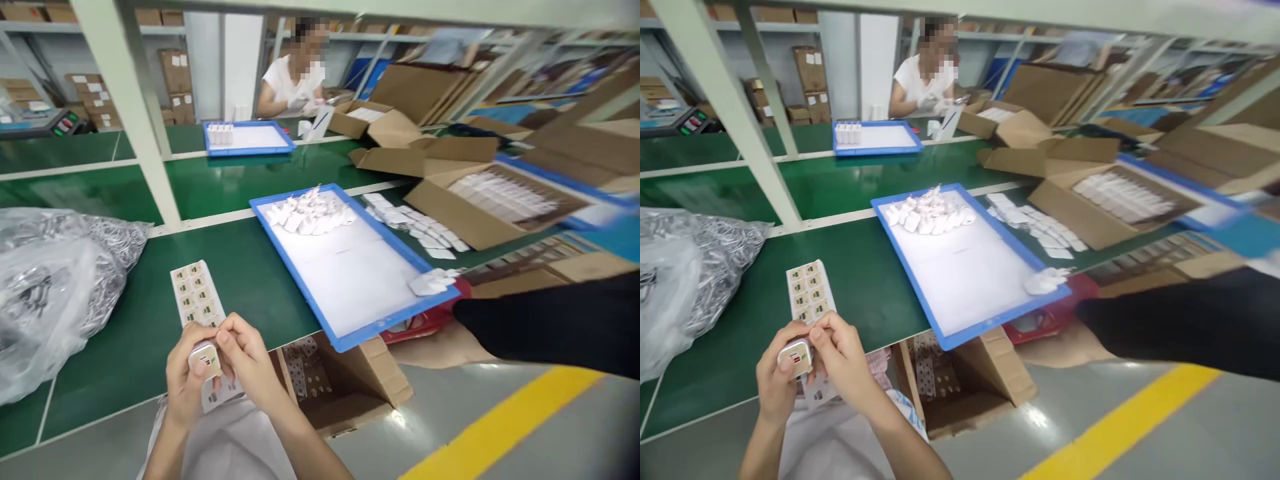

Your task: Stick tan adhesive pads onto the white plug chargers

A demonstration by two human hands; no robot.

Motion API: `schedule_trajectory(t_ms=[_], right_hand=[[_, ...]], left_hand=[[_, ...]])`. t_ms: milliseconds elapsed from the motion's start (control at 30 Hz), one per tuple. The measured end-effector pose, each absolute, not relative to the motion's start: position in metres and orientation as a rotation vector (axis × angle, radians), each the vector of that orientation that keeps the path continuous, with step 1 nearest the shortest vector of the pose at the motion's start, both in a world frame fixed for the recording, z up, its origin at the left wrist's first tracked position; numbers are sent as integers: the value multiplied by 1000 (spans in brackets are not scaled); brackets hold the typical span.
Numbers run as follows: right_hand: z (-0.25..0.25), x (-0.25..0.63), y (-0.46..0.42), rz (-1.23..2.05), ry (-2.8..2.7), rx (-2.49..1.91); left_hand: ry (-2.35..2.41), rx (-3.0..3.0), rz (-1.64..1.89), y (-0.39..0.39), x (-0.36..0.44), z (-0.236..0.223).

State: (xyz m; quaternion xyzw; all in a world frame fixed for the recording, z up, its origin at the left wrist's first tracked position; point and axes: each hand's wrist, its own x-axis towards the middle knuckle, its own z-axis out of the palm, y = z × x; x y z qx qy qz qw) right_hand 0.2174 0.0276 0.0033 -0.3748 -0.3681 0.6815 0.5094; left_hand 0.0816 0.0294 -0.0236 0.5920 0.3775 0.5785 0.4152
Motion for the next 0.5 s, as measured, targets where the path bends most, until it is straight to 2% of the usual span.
schedule_trajectory(t_ms=[133,267,500], right_hand=[[-11,227,26,1553,-840,-924],[-27,241,22,1608,-763,-885],[-26,270,6,1516,-508,-821]], left_hand=[[1114,1454,1460,33,86,-21],[1191,1410,1275,37,108,-23],[915,1900,1256,44,167,-34]])
